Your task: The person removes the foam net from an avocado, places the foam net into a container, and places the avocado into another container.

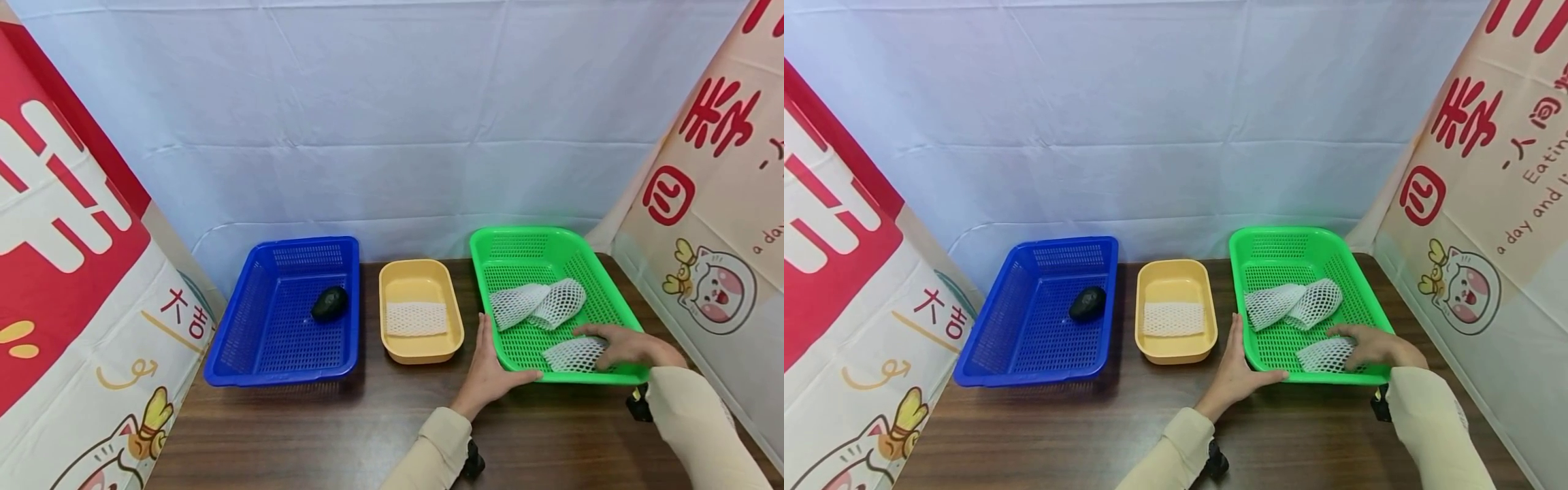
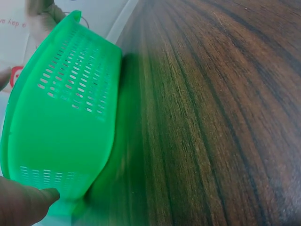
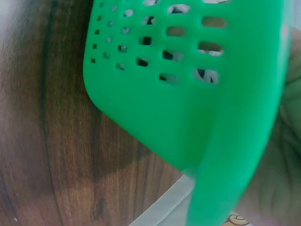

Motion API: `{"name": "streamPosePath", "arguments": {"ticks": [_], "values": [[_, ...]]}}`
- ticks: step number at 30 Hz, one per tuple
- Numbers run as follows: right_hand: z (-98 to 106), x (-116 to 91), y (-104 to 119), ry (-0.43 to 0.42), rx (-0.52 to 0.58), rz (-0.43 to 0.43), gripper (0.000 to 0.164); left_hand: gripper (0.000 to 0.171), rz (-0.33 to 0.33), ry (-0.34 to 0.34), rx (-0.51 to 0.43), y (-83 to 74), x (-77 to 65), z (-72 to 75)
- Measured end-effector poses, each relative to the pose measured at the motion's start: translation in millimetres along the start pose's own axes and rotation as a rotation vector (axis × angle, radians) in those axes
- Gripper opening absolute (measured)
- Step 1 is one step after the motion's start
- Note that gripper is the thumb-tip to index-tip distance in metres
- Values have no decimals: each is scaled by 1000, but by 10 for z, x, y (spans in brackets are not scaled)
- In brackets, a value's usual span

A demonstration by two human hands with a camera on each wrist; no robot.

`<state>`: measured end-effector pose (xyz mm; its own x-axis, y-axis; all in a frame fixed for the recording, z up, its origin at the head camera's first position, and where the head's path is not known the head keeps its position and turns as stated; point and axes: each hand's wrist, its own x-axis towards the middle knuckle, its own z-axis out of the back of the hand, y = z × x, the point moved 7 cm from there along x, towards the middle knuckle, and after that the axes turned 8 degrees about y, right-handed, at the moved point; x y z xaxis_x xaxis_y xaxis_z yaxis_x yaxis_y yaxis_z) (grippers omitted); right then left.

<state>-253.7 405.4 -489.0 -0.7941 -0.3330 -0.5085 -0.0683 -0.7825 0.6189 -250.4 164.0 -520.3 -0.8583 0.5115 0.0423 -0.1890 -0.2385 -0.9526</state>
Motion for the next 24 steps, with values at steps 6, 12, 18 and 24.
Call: {"name": "streamPosePath", "arguments": {"ticks": [6,12,18,24], "values": [[-10,28,-52,-6,-23,-63,72,118,13,7,-15,14,11,-27],[-38,87,-51,-43,-94,-31,64,120,11,-19,-32,31,30,-26],[-78,135,-57,-101,-185,-1,61,119,-1,-1,-61,70,49,-51],[-101,126,-39,-167,-165,29,61,119,5,8,-90,108,56,-75]]}}
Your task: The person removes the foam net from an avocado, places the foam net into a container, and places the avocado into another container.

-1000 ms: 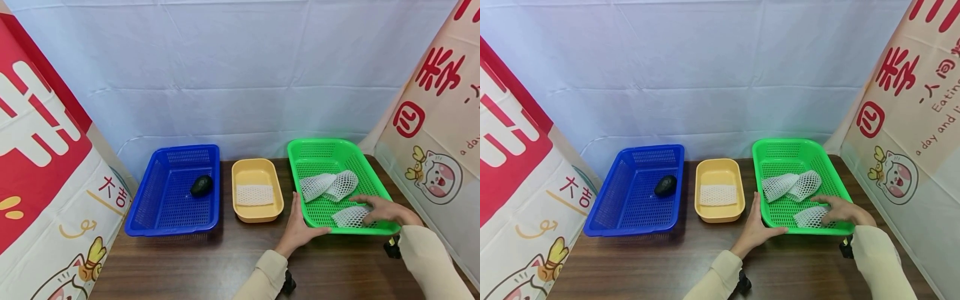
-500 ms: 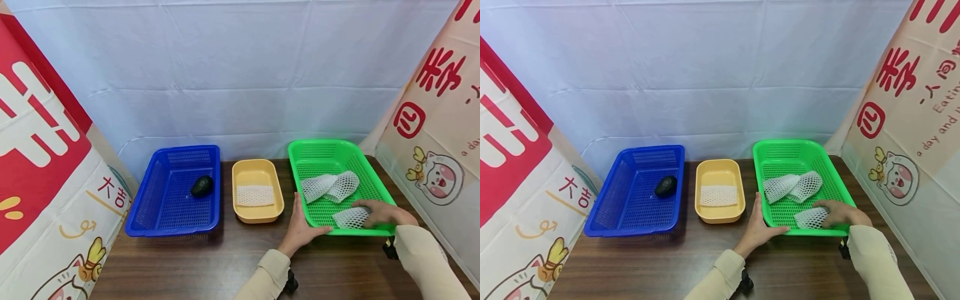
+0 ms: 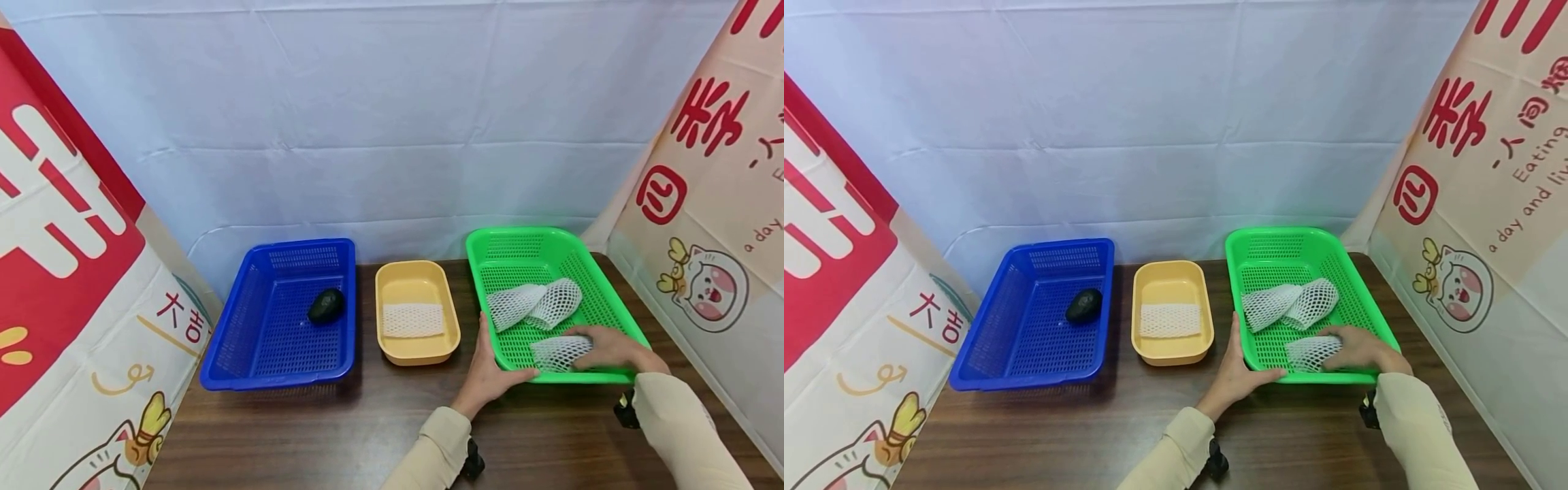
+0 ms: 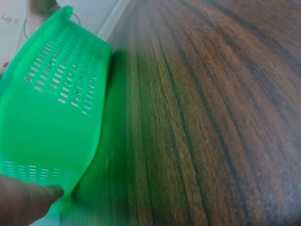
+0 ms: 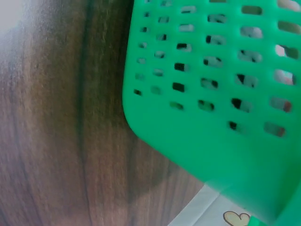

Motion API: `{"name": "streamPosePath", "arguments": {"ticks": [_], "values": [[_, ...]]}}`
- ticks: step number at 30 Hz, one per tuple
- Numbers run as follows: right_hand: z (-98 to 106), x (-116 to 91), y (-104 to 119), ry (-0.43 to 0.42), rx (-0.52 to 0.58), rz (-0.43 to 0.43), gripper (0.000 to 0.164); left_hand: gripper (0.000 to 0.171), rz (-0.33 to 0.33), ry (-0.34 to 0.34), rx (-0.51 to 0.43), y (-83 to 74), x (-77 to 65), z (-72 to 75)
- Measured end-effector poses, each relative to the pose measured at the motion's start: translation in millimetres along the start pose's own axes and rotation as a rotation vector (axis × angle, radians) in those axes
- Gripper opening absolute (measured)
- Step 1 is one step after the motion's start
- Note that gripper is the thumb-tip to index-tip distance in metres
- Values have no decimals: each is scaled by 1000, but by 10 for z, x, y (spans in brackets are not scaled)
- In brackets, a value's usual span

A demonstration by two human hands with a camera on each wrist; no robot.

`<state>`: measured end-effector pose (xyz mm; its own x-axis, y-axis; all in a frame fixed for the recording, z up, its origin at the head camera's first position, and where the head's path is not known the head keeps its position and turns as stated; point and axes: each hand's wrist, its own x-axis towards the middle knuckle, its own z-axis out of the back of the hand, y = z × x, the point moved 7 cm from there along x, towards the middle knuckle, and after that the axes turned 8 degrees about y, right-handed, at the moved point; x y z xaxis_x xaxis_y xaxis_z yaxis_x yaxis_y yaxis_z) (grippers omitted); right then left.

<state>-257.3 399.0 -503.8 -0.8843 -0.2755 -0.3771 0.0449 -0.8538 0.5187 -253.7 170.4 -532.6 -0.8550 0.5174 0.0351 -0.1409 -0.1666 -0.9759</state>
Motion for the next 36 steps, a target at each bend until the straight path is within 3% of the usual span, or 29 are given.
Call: {"name": "streamPosePath", "arguments": {"ticks": [12,20,29,36], "values": [[-27,15,-28,3,104,-13,60,120,34,-8,-38,49,-2,-18],[-3,-22,-39,-49,152,-20,61,121,28,-26,-76,61,-2,-39],[133,-102,43,-145,101,18,59,122,1,-23,-86,52,12,-28],[204,-164,125,-211,55,25,61,123,-22,-21,6,-8,17,12]]}}
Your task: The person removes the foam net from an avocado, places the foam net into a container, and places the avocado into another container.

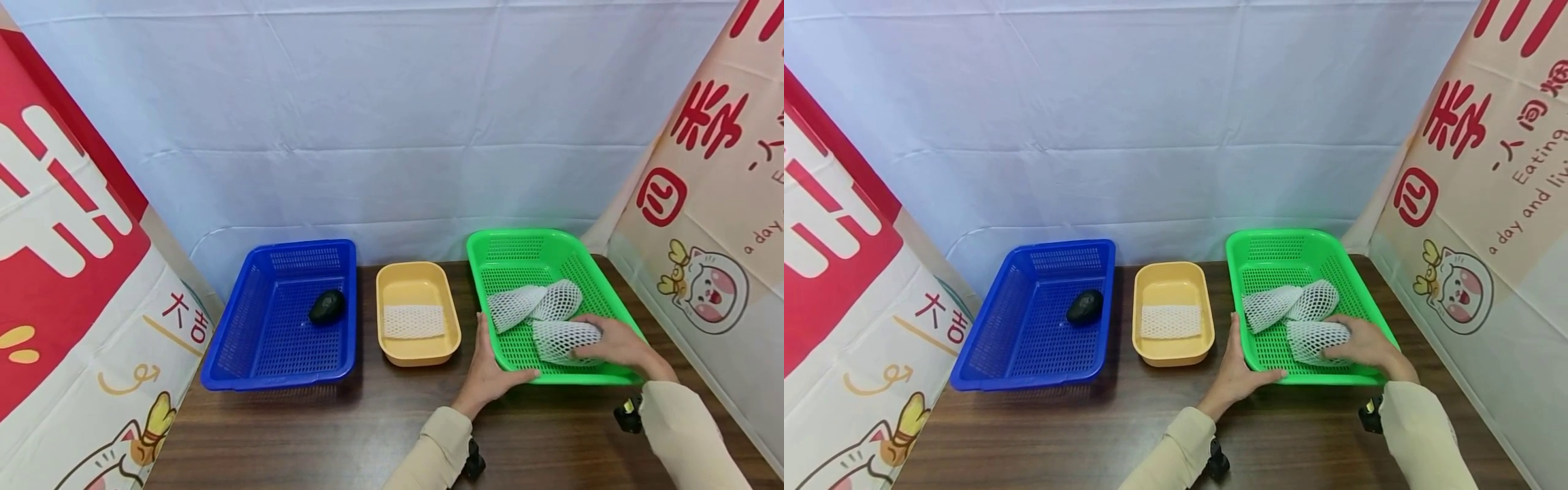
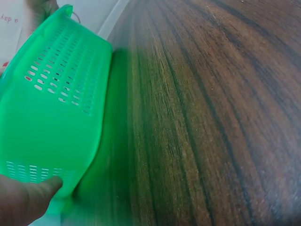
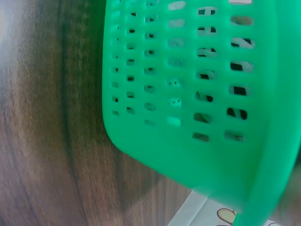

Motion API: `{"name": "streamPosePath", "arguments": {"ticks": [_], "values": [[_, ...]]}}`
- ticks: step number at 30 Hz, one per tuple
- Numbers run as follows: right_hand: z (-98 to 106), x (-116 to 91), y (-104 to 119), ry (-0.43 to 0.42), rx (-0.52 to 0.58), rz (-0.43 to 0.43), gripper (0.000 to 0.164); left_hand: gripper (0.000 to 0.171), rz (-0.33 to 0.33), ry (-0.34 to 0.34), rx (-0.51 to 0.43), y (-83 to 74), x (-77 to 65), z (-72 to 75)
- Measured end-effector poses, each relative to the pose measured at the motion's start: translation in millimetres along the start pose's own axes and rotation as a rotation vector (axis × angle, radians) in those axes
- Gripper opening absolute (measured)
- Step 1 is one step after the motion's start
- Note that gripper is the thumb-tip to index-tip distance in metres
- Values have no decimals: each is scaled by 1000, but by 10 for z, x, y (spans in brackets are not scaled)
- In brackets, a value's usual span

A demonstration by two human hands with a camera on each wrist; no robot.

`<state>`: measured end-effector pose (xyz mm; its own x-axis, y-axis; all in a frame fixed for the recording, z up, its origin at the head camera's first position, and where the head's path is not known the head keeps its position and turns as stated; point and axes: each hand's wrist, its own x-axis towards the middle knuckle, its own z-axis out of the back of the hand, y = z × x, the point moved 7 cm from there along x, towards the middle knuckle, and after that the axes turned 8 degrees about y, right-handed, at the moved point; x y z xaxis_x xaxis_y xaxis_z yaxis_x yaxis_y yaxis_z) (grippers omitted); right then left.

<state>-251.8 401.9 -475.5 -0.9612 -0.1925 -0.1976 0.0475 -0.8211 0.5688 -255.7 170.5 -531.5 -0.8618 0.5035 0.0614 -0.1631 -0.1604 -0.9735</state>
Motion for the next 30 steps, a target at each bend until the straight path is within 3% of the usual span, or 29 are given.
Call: {"name": "streamPosePath", "arguments": {"ticks": [5,17,30], "values": [[4,-39,44,-41,-20,22,60,123,-29,-7,38,-35,6,10],[7,-107,57,-91,-66,47,58,123,-23,-7,75,-72,-19,26],[84,-167,177,-128,-18,79,61,120,-27,-4,112,-192,11,62]]}}
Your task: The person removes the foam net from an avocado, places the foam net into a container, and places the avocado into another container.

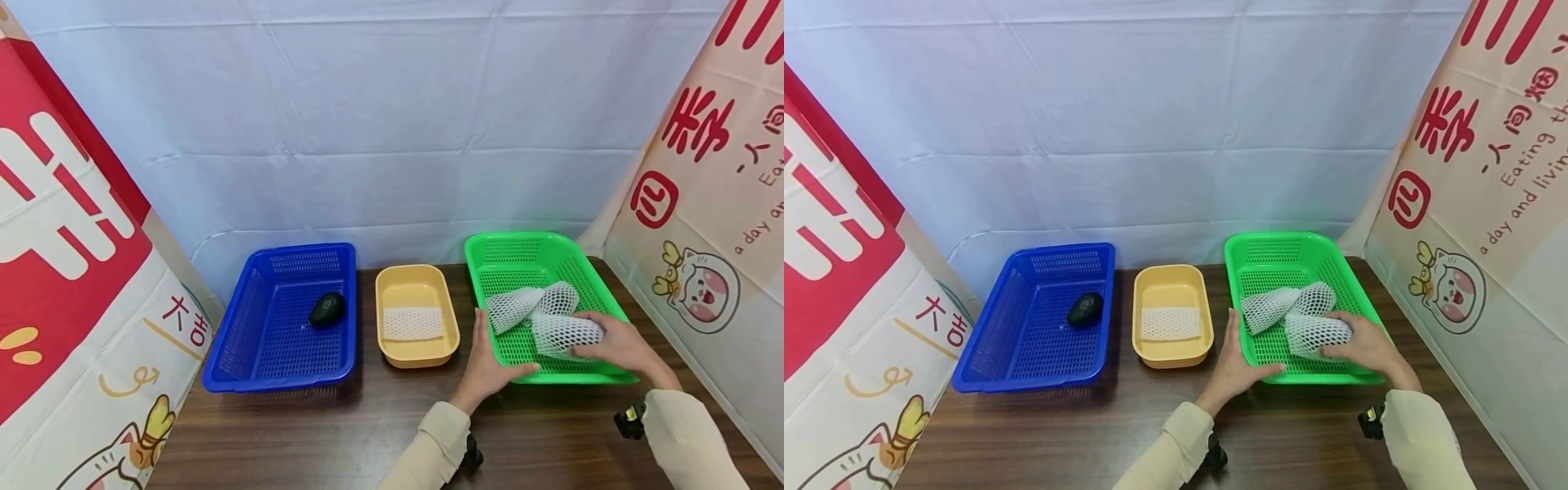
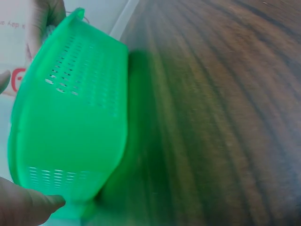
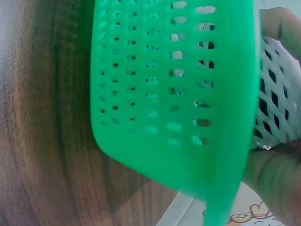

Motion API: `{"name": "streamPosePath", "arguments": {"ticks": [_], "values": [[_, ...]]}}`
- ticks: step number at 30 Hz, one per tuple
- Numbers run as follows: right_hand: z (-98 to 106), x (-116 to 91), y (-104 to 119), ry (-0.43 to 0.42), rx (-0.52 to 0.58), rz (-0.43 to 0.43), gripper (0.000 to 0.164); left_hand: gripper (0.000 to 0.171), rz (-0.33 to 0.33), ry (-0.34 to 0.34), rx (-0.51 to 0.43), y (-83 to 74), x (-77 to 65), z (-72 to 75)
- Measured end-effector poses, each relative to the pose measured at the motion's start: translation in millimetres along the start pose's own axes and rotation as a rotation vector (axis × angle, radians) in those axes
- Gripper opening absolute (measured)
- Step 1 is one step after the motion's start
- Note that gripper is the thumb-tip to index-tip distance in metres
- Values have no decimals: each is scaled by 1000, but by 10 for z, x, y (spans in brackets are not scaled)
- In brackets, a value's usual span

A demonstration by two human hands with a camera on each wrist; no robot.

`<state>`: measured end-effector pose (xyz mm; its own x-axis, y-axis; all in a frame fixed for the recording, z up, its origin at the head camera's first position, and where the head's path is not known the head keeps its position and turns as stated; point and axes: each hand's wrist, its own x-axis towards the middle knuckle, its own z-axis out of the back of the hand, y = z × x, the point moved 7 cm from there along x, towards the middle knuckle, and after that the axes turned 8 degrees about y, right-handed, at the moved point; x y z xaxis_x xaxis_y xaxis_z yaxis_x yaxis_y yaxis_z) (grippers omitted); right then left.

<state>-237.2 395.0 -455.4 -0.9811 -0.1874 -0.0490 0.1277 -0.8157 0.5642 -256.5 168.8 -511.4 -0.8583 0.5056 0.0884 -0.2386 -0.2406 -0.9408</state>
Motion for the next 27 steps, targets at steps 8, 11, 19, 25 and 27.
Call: {"name": "streamPosePath", "arguments": {"ticks": [8,11,19,25,27], "values": [[53,-19,136,-37,4,13,65,111,-35,-34,6,-224,35,101],[87,-34,234,-52,20,33,66,104,-43,-59,1,-300,40,153],[173,-78,484,-116,14,73,66,81,-102,5,-299,-457,89,146],[178,-90,725,-165,5,154,63,71,9,20,-599,-420,109,88],[168,-94,787,-178,6,179,63,67,30,7,-638,-404,118,76]]}}
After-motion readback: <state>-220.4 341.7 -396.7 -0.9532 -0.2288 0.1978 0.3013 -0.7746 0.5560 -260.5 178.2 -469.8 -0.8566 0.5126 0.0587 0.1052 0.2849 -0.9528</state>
